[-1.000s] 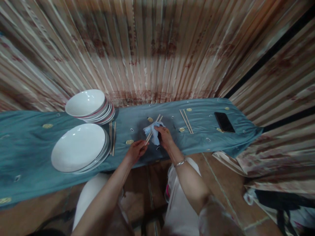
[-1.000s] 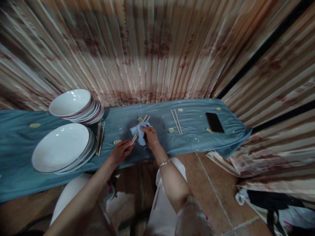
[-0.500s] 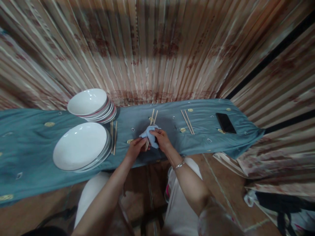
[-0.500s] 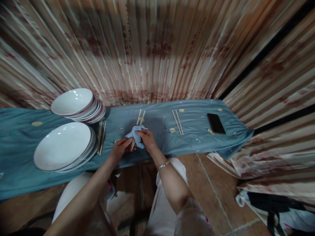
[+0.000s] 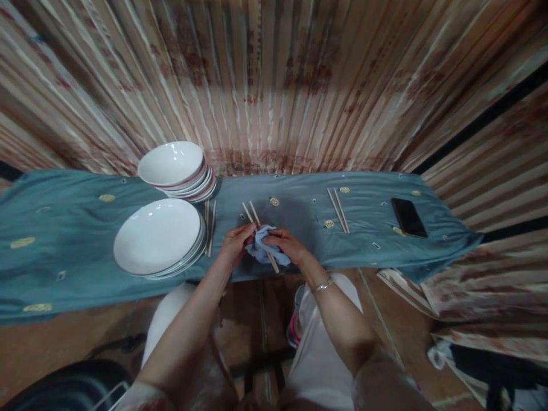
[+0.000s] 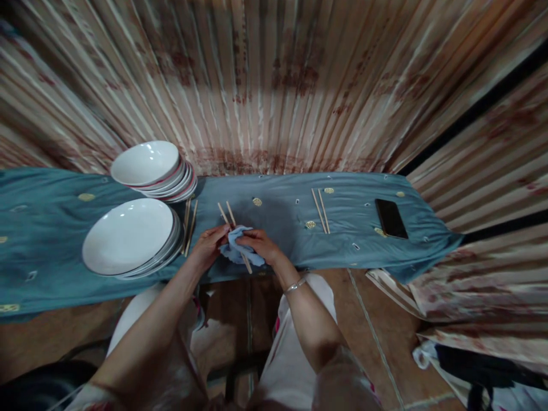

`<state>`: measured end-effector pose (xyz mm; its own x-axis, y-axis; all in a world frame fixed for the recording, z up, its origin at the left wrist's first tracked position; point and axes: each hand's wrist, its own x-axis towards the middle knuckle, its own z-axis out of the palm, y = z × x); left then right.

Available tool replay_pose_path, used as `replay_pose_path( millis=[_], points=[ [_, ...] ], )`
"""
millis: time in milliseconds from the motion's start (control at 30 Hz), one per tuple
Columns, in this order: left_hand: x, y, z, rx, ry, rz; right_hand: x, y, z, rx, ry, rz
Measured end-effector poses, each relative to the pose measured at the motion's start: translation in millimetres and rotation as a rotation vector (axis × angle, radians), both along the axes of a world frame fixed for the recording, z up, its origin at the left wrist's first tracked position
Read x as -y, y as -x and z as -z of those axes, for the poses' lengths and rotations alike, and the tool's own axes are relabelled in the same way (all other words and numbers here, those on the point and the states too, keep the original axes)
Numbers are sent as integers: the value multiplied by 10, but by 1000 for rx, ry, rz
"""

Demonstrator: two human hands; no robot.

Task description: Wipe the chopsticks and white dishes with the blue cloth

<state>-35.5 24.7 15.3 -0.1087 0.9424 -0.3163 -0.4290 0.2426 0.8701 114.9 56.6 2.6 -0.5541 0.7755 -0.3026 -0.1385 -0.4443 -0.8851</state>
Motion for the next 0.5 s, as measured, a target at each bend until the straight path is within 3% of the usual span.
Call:
replay_pose_path(
  millis=[500],
  points=[
    [46,14,34,-92,-1,9,218,-66,83,121,-51,-69]
  ],
)
